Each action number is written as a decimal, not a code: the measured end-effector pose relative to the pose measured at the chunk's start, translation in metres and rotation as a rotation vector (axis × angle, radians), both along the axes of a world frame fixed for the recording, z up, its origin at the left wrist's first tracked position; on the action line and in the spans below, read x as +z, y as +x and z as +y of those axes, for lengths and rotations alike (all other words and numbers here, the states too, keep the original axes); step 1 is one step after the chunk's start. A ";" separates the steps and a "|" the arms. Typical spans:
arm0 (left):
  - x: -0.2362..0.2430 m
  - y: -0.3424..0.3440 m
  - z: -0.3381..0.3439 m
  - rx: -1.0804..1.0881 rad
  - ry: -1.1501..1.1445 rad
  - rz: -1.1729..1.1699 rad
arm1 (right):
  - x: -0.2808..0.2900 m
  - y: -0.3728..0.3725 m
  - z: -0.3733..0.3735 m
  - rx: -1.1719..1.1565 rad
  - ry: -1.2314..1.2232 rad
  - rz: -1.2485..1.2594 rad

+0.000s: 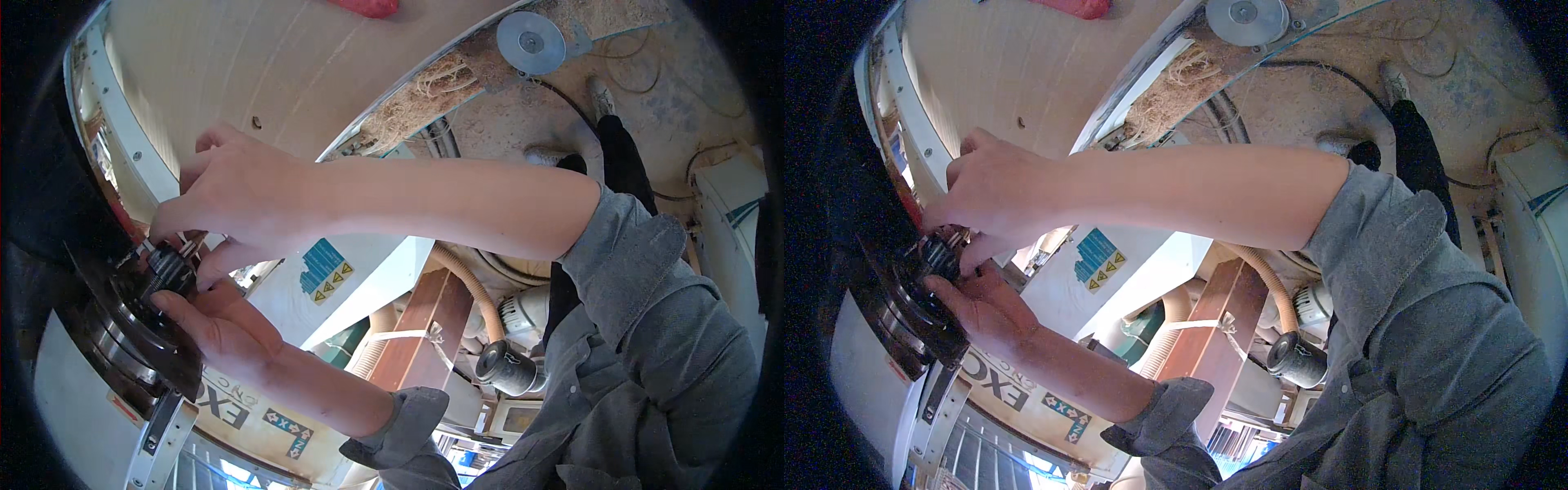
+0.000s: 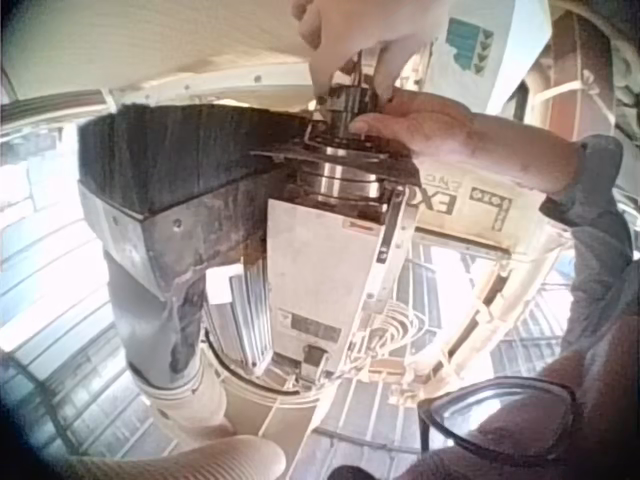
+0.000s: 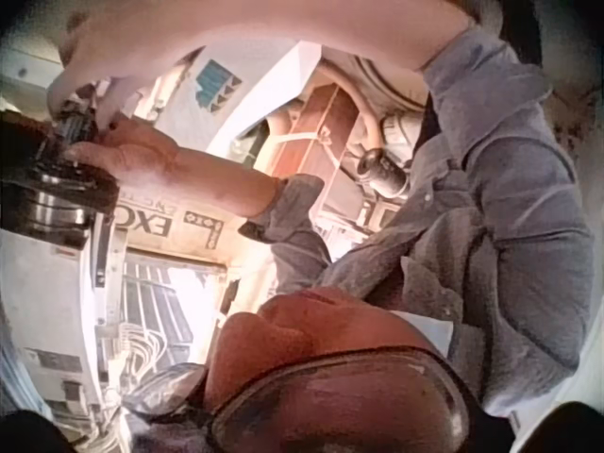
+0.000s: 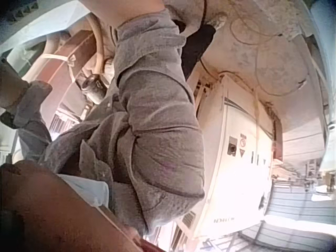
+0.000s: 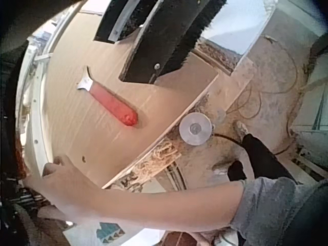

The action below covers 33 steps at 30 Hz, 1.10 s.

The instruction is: Adjusting components and spindle on a CNC woodworking machine and interacting with the computer console.

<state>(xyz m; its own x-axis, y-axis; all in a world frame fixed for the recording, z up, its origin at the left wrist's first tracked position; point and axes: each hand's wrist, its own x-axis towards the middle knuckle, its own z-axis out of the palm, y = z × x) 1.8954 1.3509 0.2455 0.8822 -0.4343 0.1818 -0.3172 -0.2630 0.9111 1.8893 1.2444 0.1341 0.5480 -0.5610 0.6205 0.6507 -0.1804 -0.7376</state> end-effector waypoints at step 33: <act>-0.001 0.003 0.001 0.016 0.033 -0.005 | 0.006 0.000 -0.008 -0.099 -0.304 0.170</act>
<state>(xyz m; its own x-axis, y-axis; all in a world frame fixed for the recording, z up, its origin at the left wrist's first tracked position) 1.8983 1.3521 0.2444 0.8880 -0.4265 0.1720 -0.3175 -0.2981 0.9002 1.8889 1.2365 0.1400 0.6100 -0.4206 0.6715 0.4915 -0.4639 -0.7371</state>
